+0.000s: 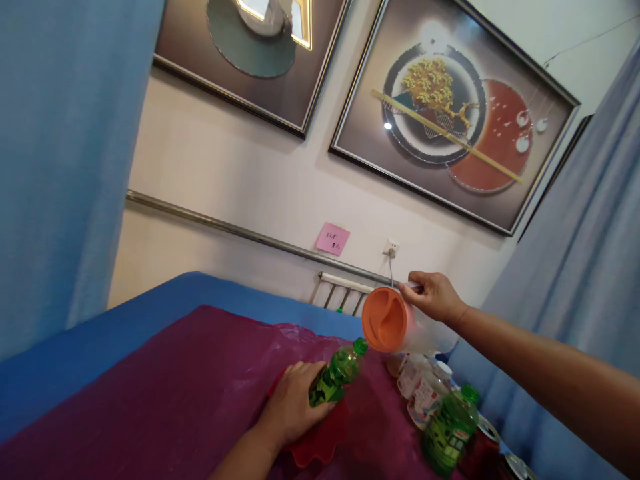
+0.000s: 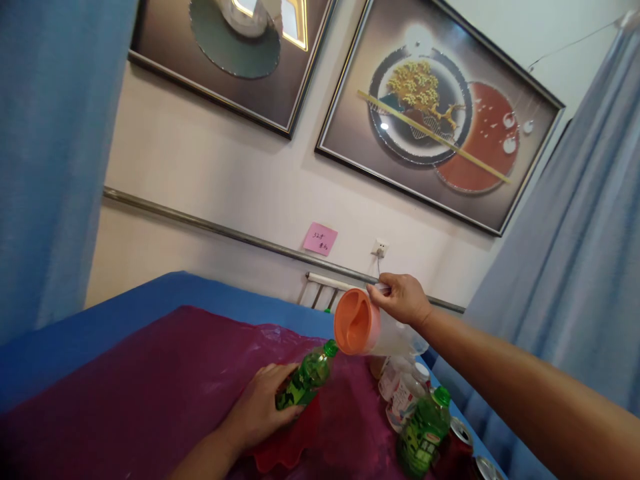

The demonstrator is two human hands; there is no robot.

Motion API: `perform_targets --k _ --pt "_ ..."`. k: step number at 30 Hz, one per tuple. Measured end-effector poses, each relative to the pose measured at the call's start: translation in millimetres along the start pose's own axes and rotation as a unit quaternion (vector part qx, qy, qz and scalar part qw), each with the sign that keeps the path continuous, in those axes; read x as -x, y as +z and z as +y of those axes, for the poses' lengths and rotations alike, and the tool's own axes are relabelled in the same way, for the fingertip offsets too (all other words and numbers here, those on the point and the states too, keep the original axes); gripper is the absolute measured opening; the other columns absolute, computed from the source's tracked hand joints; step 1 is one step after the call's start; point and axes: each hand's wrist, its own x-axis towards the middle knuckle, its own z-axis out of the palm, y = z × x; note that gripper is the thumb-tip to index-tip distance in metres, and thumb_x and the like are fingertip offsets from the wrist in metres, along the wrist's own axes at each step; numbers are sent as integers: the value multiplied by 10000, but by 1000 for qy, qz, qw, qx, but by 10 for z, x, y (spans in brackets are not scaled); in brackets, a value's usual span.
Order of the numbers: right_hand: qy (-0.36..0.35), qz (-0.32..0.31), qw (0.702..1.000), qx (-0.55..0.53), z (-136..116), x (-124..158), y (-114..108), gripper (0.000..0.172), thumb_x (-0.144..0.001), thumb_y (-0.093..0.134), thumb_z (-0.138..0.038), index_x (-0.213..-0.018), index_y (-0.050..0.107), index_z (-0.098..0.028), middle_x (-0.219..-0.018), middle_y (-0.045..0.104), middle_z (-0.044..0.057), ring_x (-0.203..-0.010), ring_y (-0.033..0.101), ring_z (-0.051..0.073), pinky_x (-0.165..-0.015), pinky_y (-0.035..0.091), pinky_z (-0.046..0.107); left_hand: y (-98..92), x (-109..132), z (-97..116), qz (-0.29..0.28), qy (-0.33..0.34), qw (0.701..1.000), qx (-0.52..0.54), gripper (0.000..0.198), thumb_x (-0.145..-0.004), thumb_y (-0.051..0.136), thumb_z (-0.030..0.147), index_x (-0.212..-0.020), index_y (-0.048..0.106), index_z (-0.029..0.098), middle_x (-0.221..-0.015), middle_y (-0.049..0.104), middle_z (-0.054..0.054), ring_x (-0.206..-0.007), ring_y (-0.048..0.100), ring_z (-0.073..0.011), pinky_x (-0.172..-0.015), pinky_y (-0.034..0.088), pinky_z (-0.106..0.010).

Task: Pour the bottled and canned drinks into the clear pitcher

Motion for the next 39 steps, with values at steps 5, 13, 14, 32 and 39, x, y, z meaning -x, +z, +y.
perform_targets --k 5,13,14,32,39 --pt "2 -2 1000 0 -14 0 9 453 -820 502 -548 -546 324 -235 -477 352 -44 -480 311 108 -511 215 269 13 4 -10 -1 6 1000 -5 520 -710 764 310 -1210 637 246 -1139 714 -71 -1042 621 -291 -954 425 -417" --pt "-10 5 1000 0 2 -12 32 453 -834 514 -526 -544 326 -233 -469 352 -46 -466 313 103 -500 220 265 28 -10 -32 -2 5 1000 -5 577 -697 771 311 -1248 626 220 -1158 711 -86 -1061 617 -298 -972 424 -427" --pt "-10 6 1000 0 4 -12 34 454 -835 514 -526 -544 326 -233 -468 353 -46 -467 313 104 -499 221 264 28 -9 -32 -1 6 1000 -5 565 -700 768 311 -1240 630 224 -1156 713 -83 -1057 618 -297 -968 424 -426" --pt "-9 -3 1000 3 -5 6 40 445 -833 511 -531 -548 343 -234 -471 386 -39 -469 347 110 -510 235 265 20 6 -24 9 4 1000 -7 558 -694 771 326 -1230 637 250 -1153 721 -80 -1045 624 -296 -967 437 -430" --pt "-13 3 1000 8 -10 14 39 444 -836 503 -528 -548 337 -235 -467 389 -37 -465 343 110 -508 234 268 17 6 -15 0 1 1000 -6 562 -697 767 320 -1236 632 239 -1157 718 -77 -1059 623 -301 -971 432 -429"
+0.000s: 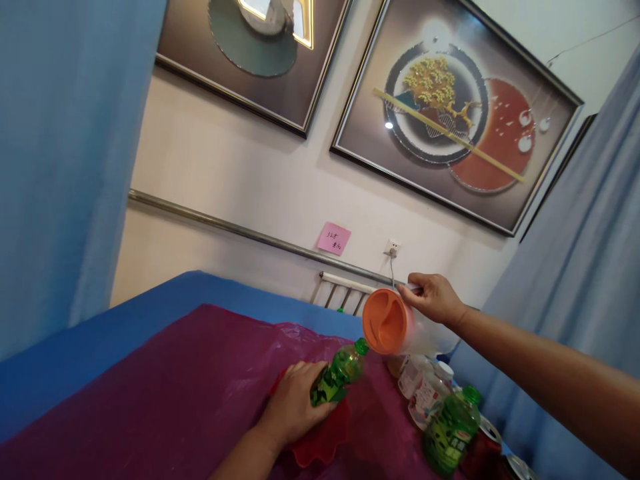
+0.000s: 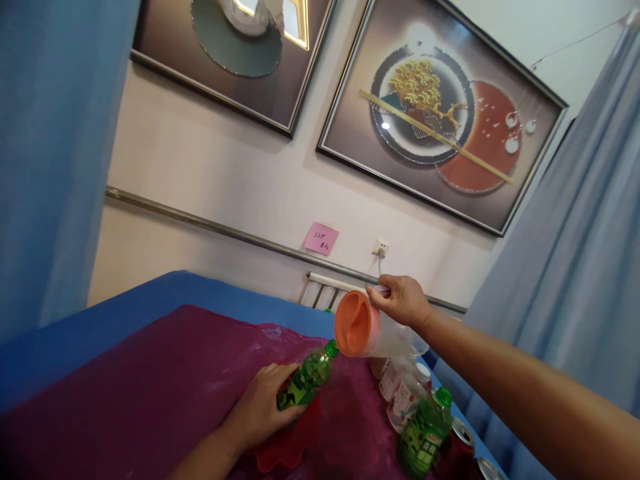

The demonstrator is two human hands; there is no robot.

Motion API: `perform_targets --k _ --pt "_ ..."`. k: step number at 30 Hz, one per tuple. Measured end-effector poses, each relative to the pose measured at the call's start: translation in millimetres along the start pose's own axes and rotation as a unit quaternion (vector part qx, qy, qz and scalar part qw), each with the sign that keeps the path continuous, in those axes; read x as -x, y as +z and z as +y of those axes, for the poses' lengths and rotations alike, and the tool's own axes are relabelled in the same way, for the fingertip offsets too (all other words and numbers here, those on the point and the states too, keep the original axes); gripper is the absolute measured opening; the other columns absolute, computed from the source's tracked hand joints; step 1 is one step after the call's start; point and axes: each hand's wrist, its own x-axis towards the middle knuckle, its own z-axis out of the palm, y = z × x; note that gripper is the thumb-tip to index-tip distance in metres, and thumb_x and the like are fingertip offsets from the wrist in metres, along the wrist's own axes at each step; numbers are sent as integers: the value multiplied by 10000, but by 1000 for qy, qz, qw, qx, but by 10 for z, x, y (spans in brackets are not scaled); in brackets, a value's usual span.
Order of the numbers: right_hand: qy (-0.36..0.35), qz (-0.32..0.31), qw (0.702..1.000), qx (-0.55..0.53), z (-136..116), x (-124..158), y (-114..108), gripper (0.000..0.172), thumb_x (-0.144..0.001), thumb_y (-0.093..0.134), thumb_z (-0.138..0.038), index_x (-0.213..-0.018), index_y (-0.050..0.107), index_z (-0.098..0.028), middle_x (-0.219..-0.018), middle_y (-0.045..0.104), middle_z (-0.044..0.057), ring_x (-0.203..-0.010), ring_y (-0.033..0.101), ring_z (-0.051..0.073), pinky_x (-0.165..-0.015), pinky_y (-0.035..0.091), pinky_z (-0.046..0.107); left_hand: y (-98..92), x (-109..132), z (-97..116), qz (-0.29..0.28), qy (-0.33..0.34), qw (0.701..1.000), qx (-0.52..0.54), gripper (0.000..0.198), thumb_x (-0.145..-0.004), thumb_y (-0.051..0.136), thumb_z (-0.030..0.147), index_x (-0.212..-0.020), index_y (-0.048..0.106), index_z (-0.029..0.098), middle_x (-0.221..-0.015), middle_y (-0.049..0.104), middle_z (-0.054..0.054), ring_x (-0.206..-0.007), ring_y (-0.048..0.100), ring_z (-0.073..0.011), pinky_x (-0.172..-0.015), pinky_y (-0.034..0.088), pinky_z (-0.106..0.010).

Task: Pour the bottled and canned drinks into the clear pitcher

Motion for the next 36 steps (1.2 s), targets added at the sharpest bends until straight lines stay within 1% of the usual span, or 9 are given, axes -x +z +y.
perform_targets --k 5,10,14,19,23,26,32,36 --pt "5 -2 1000 -3 4 -2 -14 445 -828 506 -534 -553 326 -234 -475 374 -41 -471 333 109 -507 229 267 -5 6 5 3 7 1000 2 534 -704 761 314 -1219 634 252 -1124 720 -65 -1026 624 -292 -939 431 -418" --pt "7 -3 1000 -7 -1 -5 -30 447 -823 507 -539 -555 321 -234 -481 359 -43 -476 326 108 -508 227 266 -5 8 8 0 13 1000 -3 432 -723 743 333 -1140 655 258 -1098 725 -62 -994 627 -287 -904 436 -408" --pt "4 1 1000 1 -5 -4 -33 442 -827 503 -530 -553 320 -234 -480 361 -41 -477 323 108 -512 227 270 10 11 -7 12 12 1000 -4 506 -711 756 335 -1198 638 262 -1118 721 -67 -1015 625 -292 -927 432 -411" --pt "3 4 1000 7 -4 1 -33 442 -832 495 -529 -551 327 -233 -477 370 -39 -476 325 108 -514 231 269 2 8 -4 1 14 1000 -1 471 -726 744 330 -1180 641 256 -1108 721 -67 -1003 621 -284 -920 431 -408" --pt "5 -1 1000 4 -2 0 -36 448 -826 496 -539 -547 325 -234 -471 360 -43 -474 320 108 -512 229 269 -1 2 -3 -7 4 1000 2 529 -702 762 309 -1212 631 253 -1124 716 -64 -1025 614 -286 -944 422 -412" --pt "4 -2 1000 3 3 0 -36 440 -824 500 -531 -549 327 -234 -474 363 -42 -476 322 109 -515 230 270 7 4 -10 -5 6 1000 4 520 -712 758 317 -1213 630 253 -1151 711 -67 -1050 609 -291 -966 413 -420" --pt "7 -2 1000 -4 17 9 -22 449 -823 502 -541 -554 313 -235 -477 352 -45 -478 319 111 -515 225 272 -2 6 11 -8 8 1000 3 517 -720 750 317 -1216 631 234 -1106 716 -67 -1016 616 -289 -938 422 -418" --pt "11 -4 1000 -8 18 11 -16 451 -822 506 -547 -557 315 -236 -477 355 -45 -478 320 112 -512 220 272 -9 4 18 -10 3 1000 2 527 -696 765 293 -1204 635 244 -1119 714 -63 -1027 611 -285 -948 416 -413"
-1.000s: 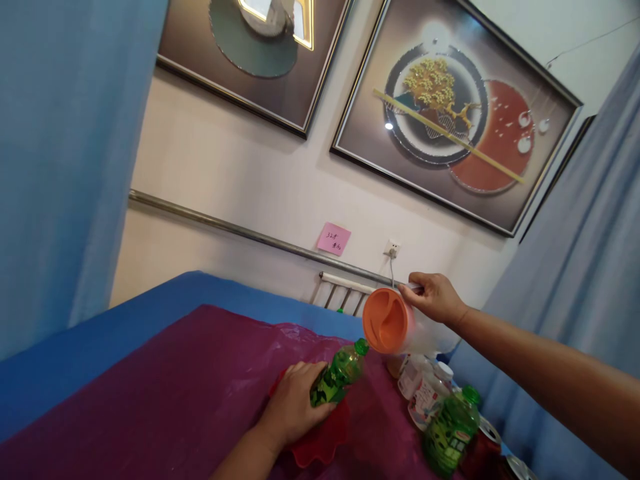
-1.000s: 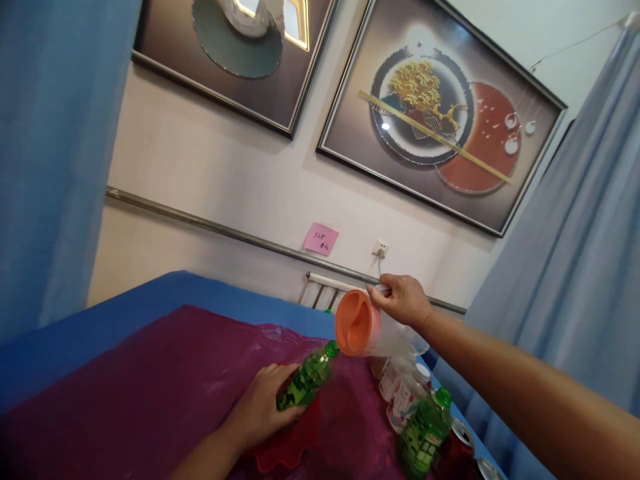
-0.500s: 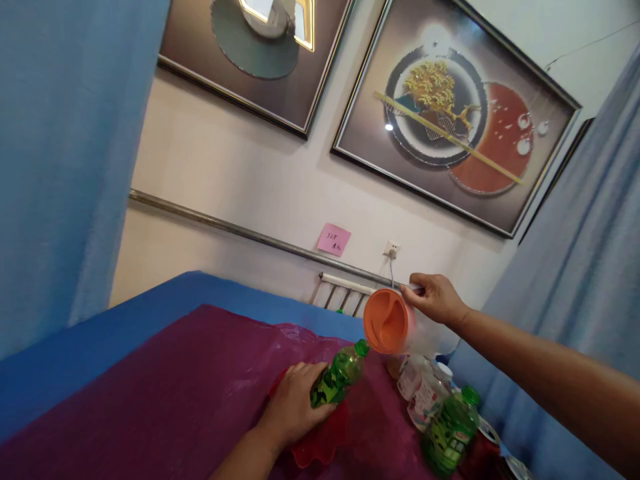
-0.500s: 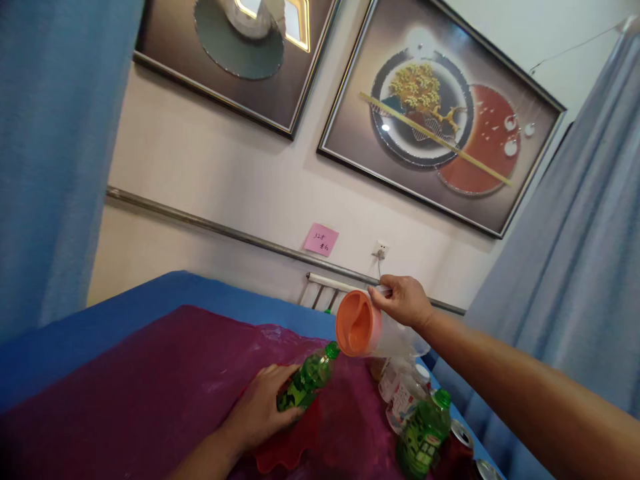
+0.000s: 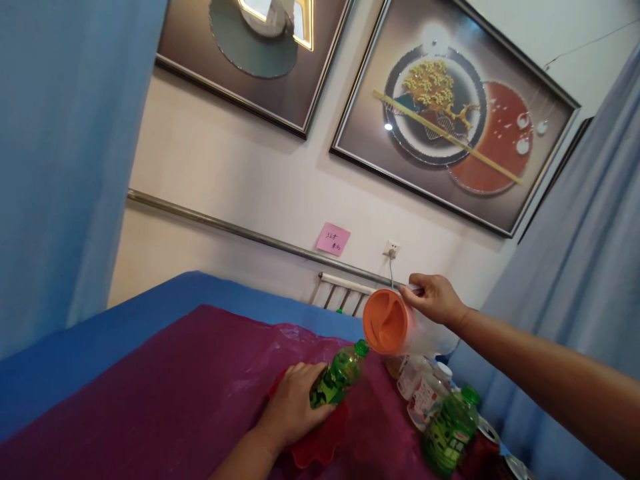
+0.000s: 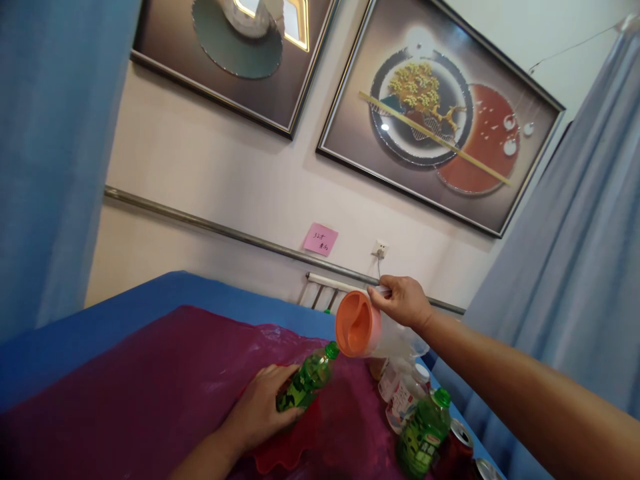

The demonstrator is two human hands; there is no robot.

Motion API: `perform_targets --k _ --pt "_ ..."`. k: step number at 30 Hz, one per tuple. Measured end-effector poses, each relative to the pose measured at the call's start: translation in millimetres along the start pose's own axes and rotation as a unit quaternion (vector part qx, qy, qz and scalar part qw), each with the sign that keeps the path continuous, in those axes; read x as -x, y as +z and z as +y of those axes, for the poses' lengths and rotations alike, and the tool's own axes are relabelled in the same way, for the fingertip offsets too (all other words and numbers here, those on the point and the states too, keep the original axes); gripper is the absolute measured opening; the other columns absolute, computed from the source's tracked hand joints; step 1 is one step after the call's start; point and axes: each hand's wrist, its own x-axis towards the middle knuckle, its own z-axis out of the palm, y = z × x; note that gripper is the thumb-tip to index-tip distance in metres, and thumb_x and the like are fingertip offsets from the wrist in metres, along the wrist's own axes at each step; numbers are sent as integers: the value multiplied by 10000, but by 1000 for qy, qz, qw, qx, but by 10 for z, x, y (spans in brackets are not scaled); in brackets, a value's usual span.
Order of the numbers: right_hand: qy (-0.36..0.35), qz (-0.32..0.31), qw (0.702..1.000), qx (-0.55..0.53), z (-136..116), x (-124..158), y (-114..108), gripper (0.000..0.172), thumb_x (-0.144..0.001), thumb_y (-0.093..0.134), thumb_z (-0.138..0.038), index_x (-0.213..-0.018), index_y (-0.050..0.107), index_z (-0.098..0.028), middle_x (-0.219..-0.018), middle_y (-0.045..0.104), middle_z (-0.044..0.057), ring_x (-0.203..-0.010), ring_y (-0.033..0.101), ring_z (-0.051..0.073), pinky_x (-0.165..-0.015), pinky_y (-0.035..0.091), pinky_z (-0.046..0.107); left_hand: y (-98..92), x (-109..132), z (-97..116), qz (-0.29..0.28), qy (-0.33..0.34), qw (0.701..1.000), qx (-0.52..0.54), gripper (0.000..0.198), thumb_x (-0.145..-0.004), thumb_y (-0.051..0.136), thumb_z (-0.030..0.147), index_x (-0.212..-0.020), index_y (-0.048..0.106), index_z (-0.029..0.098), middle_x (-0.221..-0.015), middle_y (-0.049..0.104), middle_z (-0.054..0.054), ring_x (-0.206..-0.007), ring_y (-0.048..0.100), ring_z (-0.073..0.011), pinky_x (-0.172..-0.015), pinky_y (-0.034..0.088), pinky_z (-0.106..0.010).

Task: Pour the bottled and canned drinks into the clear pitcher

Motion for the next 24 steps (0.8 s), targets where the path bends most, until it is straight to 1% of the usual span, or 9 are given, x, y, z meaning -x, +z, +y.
perform_targets --k 3,9,14,17,21,24 --pt "1 -1 1000 -3 -1 1 -3 452 -823 505 -548 -557 312 -237 -475 353 -45 -475 320 111 -508 222 269 3 0 -2 1 -2 1000 -5 509 -698 764 301 -1188 638 251 -1131 712 -66 -1033 607 -286 -944 415 -410" --pt "-4 3 1000 -1 -3 6 -7 444 -824 508 -536 -556 318 -238 -474 355 -46 -472 319 111 -509 227 269 -8 4 9 2 3 1000 -6 470 -714 755 320 -1165 642 256 -1091 713 -55 -1001 616 -283 -910 422 -398" --pt "-3 1 1000 -3 -11 8 -12 442 -826 512 -531 -554 321 -238 -477 350 -48 -476 323 111 -510 233 267 -8 4 15 3 1 1000 -10 476 -709 758 322 -1165 637 256 -1119 712 -64 -1020 612 -286 -931 415 -408" --pt "-2 -2 1000 -2 -14 8 -23 445 -826 511 -536 -555 321 -238 -478 350 -48 -476 321 110 -508 230 267 -5 3 16 2 2 1000 -8 432 -723 743 325 -1137 644 253 -1113 714 -65 -1016 613 -286 -927 414 -411" --pt "-5 0 1000 2 -14 8 -33 443 -828 513 -529 -555 321 -237 -478 355 -47 -476 326 110 -509 231 267 -12 1 25 1 1 1000 -5 476 -701 757 308 -1160 644 249 -1101 716 -60 -1013 614 -284 -927 416 -403" --pt "-9 4 1000 5 -12 6 -28 443 -832 516 -524 -555 324 -236 -475 360 -47 -474 330 110 -512 234 266 -13 1 25 -2 -1 1000 0 467 -703 760 313 -1152 650 253 -1070 718 -49 -994 618 -280 -918 421 -402"
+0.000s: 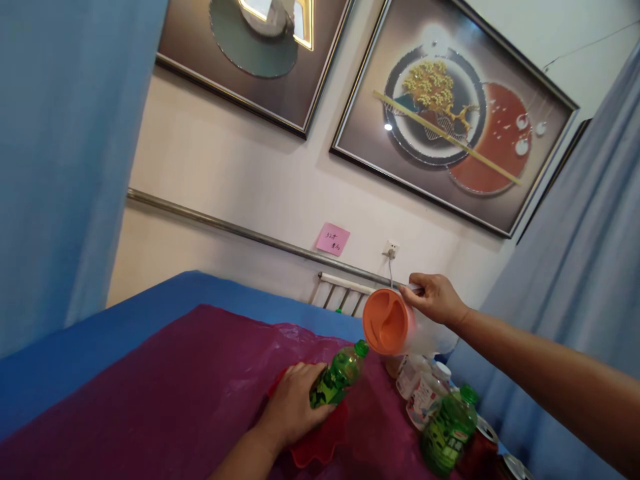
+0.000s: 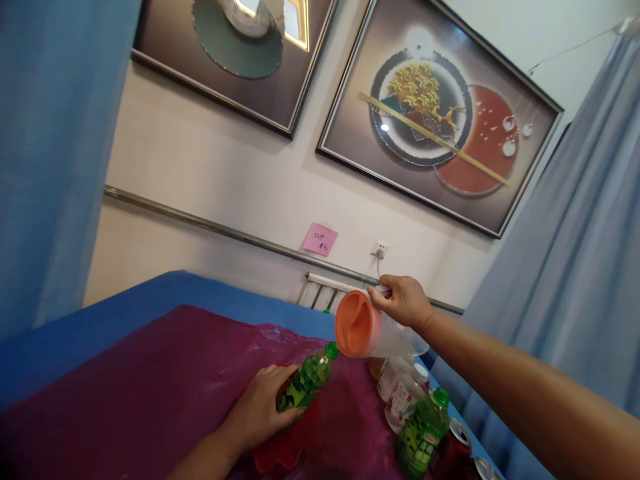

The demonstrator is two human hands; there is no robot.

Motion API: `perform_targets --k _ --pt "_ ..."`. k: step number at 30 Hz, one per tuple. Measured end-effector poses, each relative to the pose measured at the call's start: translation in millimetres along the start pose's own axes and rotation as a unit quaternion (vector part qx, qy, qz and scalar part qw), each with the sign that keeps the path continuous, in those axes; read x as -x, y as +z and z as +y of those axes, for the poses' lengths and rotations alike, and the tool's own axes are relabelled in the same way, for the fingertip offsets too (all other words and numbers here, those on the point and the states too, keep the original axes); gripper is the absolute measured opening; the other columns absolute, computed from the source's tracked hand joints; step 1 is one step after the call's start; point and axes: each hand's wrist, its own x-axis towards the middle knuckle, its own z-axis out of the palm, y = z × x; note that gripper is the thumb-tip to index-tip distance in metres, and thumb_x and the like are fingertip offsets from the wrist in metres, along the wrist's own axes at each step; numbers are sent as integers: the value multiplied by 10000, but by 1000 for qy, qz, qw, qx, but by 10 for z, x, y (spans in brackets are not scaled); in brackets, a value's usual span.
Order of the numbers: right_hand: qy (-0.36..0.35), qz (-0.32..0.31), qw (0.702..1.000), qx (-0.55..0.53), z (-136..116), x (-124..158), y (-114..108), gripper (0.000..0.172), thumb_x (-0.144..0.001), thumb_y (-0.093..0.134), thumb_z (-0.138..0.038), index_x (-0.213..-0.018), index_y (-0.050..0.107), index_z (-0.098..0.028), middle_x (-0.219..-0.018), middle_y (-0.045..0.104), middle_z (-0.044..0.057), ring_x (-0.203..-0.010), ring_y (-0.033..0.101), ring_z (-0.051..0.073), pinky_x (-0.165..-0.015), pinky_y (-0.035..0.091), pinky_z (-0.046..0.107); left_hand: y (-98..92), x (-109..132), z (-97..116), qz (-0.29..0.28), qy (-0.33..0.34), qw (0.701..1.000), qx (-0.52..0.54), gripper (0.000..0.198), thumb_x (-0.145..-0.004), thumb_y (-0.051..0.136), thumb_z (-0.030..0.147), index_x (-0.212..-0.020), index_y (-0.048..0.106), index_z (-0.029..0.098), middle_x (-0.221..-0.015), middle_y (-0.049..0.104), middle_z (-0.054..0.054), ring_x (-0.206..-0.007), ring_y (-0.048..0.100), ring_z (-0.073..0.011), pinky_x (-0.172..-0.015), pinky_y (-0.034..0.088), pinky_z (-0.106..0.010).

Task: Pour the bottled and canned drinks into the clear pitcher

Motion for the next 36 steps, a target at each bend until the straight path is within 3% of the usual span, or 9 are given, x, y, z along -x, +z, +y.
perform_targets --k 7,36 --pt "-8 0 1000 1 6 0 19 438 -837 521 -516 -553 343 -234 -470 384 -43 -468 338 110 -514 239 264 35 4 -33 10 -8 1000 4 578 -675 785 301 -1229 631 240 -1136 714 -68 -1058 613 -294 -973 420 -417" --pt "-7 2 1000 6 3 7 1 435 -832 512 -516 -545 341 -237 -468 389 -38 -469 334 113 -509 240 273 12 8 -19 1 9 1000 1 478 -705 765 311 -1164 643 261 -1121 721 -60 -1023 621 -289 -940 428 -415"
